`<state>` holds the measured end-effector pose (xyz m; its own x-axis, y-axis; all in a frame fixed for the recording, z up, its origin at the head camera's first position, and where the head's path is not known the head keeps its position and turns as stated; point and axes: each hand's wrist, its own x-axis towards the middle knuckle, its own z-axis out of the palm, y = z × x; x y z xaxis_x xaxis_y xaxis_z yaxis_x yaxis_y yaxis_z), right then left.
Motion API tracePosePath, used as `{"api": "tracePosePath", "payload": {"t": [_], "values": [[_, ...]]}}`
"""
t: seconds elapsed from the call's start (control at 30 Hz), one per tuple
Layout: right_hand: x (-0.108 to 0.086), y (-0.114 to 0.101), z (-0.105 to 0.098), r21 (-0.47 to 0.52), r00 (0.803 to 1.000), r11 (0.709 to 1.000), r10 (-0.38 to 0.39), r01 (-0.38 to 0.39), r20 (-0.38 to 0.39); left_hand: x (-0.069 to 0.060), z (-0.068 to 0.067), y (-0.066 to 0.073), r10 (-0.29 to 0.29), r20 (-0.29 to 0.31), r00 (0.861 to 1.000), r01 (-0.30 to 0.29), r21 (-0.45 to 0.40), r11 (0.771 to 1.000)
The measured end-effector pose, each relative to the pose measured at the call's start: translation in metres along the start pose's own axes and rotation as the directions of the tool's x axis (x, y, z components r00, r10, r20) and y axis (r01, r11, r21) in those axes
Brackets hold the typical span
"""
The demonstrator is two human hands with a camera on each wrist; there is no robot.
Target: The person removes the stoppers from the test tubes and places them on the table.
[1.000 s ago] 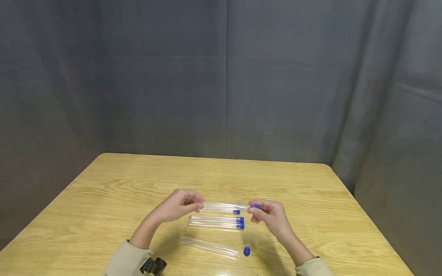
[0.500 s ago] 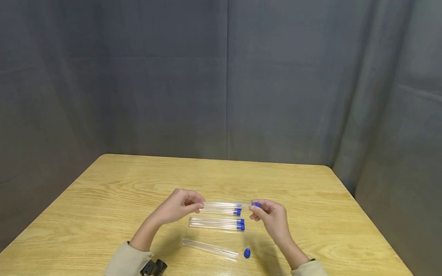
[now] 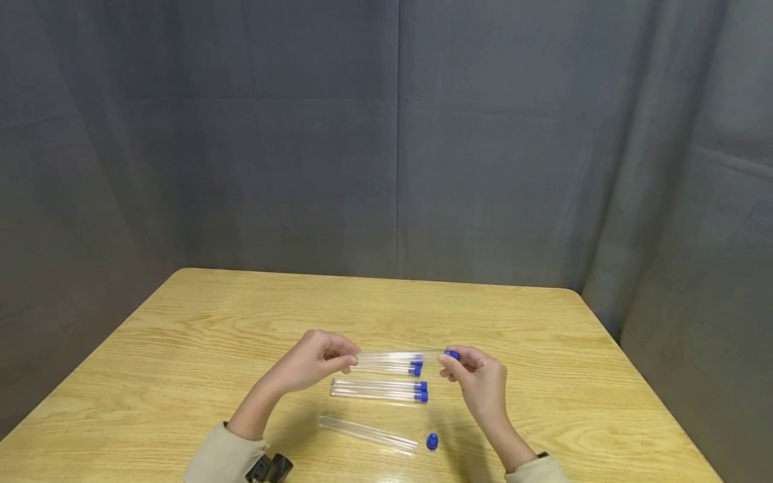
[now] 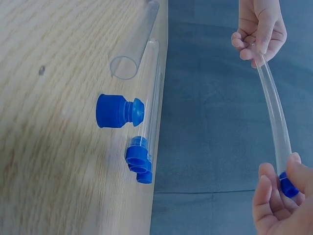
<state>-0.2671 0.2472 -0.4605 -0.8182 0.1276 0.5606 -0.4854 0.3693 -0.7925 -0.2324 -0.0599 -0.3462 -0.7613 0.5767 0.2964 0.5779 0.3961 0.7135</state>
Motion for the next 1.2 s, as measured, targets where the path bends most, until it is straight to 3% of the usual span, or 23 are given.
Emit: {"api": "tracePosePath", "payload": {"t": [0.1, 0.27, 0.43, 0.6, 0.7, 0.73, 0.8, 0.83, 1.03, 1.07, 1.2], "values": [[0.000, 0.011, 0.002, 0.003, 0.999, 1.000, -0.007, 0.007, -0.042, 0.000, 0.000, -0.001, -0.002, 0.004, 1.000, 0.002, -0.008, 1.000], [0.002, 0.012, 0.002, -0.033, 0.994, 0.998, -0.054, 0.051, -0.092, 0.000, -0.001, -0.002, -0.005, 0.005, 1.000, 0.005, -0.016, 1.000], [0.001, 0.008, 0.000, -0.012, 0.994, 0.998, -0.066, 0.065, -0.082, 0.000, -0.001, -0.003, -0.001, 0.008, 1.000, 0.001, -0.023, 1.000], [-0.003, -0.029, -0.002, 0.145, 0.993, 0.983, -0.115, 0.113, 0.007, -0.001, -0.002, -0.004, -0.006, 0.009, 1.000, 0.006, -0.029, 1.000], [-0.004, -0.063, -0.003, 0.201, 0.995, 0.976, -0.094, 0.085, 0.036, -0.001, -0.003, -0.005, -0.008, 0.010, 1.000, 0.009, -0.048, 0.999], [-0.004, -0.064, -0.002, 0.174, 0.998, 0.983, -0.062, 0.056, 0.032, -0.002, -0.003, -0.006, -0.011, 0.010, 1.000, 0.012, -0.055, 0.998], [-0.005, -0.088, -0.002, 0.188, 1.000, 0.982, 0.001, -0.007, 0.031, -0.002, -0.003, -0.006, -0.017, 0.007, 1.000, 0.017, -0.075, 0.997], [-0.005, -0.076, -0.002, 0.230, 0.999, 0.973, -0.012, 0.003, 0.038, -0.002, -0.003, -0.006, -0.020, 0.006, 1.000, 0.021, -0.090, 0.996], [-0.005, -0.086, -0.004, 0.288, 0.998, 0.955, 0.054, -0.063, 0.039, -0.004, -0.005, -0.006, -0.034, 0.002, 0.999, 0.034, -0.116, 0.993], [-0.006, -0.102, -0.004, 0.255, 0.995, 0.962, 0.092, -0.096, 0.031, -0.004, -0.005, -0.006, -0.034, 0.002, 0.999, 0.034, -0.108, 0.994], [-0.005, -0.103, -0.006, 0.277, 0.993, 0.954, 0.094, -0.110, 0.071, -0.004, -0.005, -0.007, -0.032, 0.003, 0.999, 0.032, -0.086, 0.996]]}}
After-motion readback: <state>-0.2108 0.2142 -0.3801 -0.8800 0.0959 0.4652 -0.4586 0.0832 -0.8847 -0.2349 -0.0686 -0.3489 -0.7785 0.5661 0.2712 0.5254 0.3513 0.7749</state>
